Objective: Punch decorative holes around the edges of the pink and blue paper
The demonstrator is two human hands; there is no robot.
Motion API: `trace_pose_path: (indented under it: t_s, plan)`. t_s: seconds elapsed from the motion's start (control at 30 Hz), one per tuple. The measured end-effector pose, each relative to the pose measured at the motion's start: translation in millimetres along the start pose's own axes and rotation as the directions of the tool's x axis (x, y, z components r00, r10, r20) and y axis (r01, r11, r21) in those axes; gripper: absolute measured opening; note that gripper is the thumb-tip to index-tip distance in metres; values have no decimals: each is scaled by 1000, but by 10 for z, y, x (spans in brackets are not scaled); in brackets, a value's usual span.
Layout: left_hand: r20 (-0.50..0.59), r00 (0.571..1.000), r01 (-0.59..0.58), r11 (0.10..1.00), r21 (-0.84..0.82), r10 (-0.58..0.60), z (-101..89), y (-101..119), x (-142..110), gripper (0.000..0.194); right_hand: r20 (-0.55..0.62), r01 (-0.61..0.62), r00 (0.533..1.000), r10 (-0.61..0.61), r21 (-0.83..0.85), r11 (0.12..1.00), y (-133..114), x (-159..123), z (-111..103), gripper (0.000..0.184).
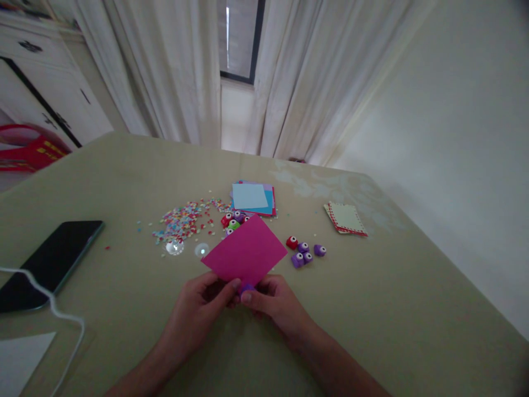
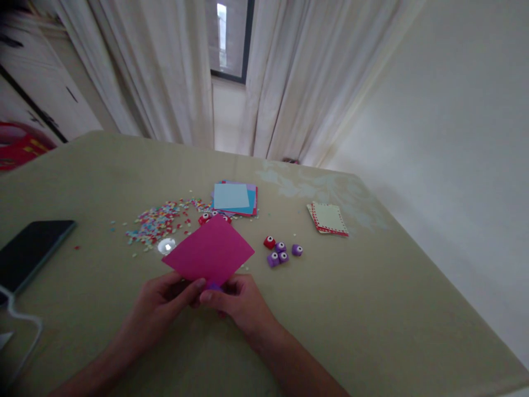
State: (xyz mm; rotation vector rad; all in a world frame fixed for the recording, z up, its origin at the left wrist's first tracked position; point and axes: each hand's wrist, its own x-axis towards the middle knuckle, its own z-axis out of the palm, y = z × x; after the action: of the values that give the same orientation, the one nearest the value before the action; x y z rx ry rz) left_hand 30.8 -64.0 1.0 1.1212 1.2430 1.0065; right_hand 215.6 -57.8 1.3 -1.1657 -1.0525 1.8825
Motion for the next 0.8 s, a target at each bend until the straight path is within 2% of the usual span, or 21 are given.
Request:
trace_pose_path:
  t_s: [0.23,0.4,0.6,0.8]
  plan:
    - [-7,1000,18,1000,25,-18,0,2,-13,24,-7,10,1000,-10,14,1000,46,-8,5,42]
    - [-4,1000,3,1000,21,-3,1,-24,-12,21,50,100,993,-104,88,991,55,5,53,35]
    - [-8,1000,-23,998,54,24,10,-48,-44,22,6,124,992,-125,93,988,47,-2,107,35]
    - [-39,998,-42,996,84,46,26,-32,-48,23,10,137,990,-139,121,983,35,6,117,34]
